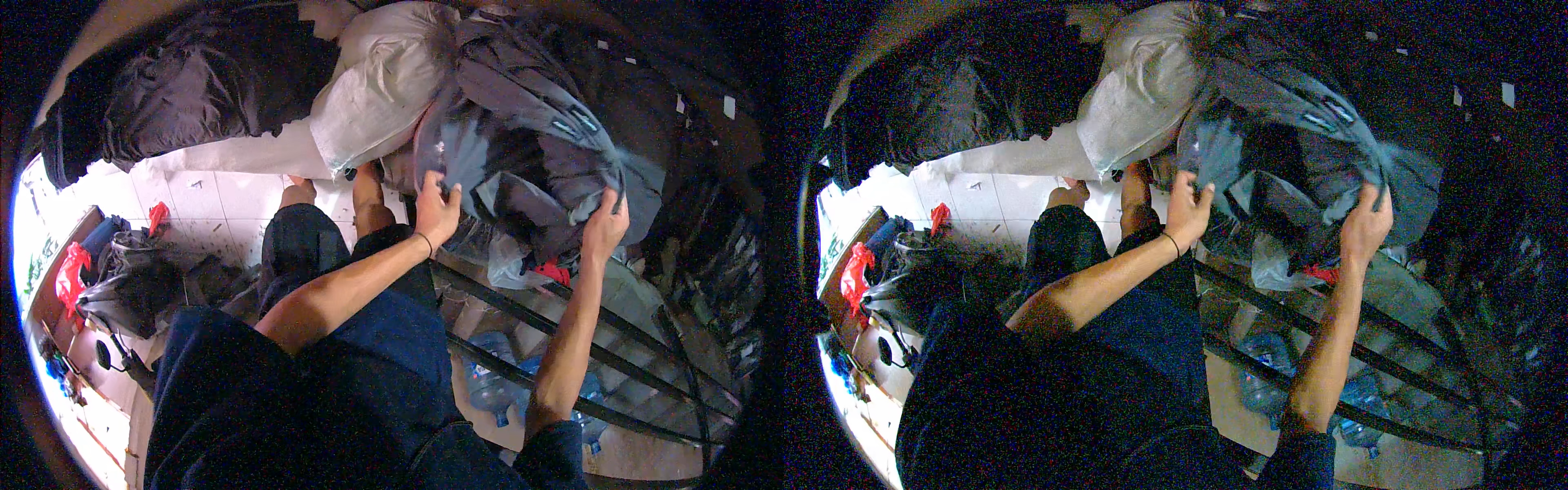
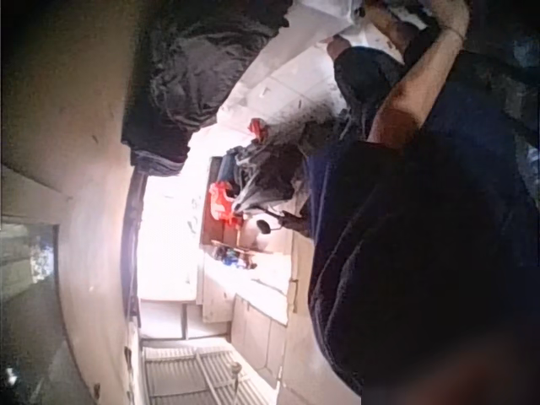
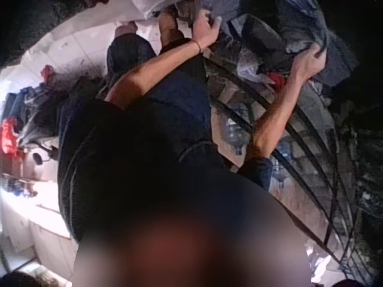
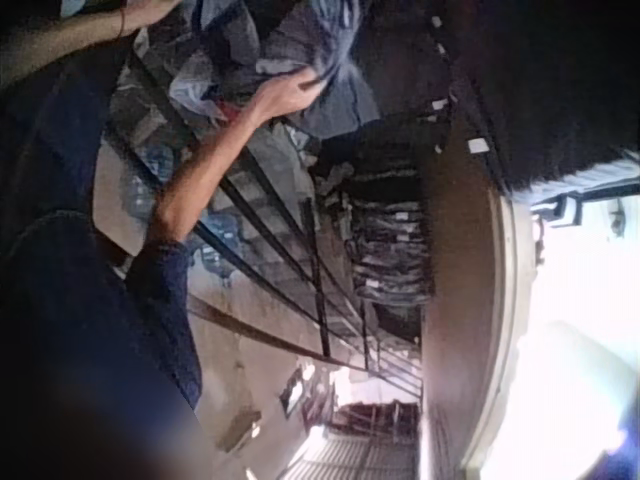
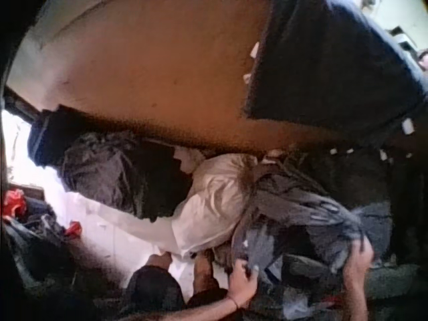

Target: The person repeatedly folds a single dark garment by hand on a tiled floor. They lift, shake, and align the fabric, then fold it into a smaller bundle and place it back on the pile. The action is repeated multiple times without a visible final stack.

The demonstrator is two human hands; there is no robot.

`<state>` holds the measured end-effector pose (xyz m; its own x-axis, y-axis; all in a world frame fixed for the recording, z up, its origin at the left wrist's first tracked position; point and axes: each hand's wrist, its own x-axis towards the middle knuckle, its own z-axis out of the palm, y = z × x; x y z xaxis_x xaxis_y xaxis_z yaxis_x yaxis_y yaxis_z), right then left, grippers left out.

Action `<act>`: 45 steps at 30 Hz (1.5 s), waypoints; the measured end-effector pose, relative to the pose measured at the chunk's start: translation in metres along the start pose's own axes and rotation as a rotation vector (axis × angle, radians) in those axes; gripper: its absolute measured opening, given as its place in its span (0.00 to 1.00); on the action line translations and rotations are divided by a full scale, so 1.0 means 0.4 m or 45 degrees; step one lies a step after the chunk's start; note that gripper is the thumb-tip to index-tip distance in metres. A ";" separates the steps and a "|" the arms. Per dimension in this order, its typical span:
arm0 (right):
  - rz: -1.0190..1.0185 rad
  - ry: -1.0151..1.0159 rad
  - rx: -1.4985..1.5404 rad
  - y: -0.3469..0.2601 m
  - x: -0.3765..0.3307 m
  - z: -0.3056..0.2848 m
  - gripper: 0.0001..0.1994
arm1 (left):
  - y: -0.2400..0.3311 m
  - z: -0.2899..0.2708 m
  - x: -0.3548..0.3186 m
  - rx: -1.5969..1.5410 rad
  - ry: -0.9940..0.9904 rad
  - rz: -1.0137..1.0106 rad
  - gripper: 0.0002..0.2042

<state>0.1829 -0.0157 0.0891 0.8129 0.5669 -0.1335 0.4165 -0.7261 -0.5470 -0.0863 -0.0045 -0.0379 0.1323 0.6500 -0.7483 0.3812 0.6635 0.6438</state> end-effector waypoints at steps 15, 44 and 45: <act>-0.124 0.128 0.080 0.098 -0.211 0.121 0.38 | 0.320 0.160 -0.056 -0.421 -0.307 0.069 0.19; -0.020 -0.523 -0.029 -0.181 -0.274 -0.189 0.32 | 0.437 -0.072 0.294 -0.627 -0.098 -0.140 0.13; -0.093 -0.502 0.107 -0.187 -0.211 -0.285 0.33 | 0.545 -0.026 0.267 -0.726 -0.255 -0.119 0.09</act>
<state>0.1294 -0.0538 0.2356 0.5574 0.7333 -0.3893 0.4194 -0.6534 -0.6302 0.0014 0.2135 0.0240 0.3124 0.5341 -0.7856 -0.1431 0.8440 0.5169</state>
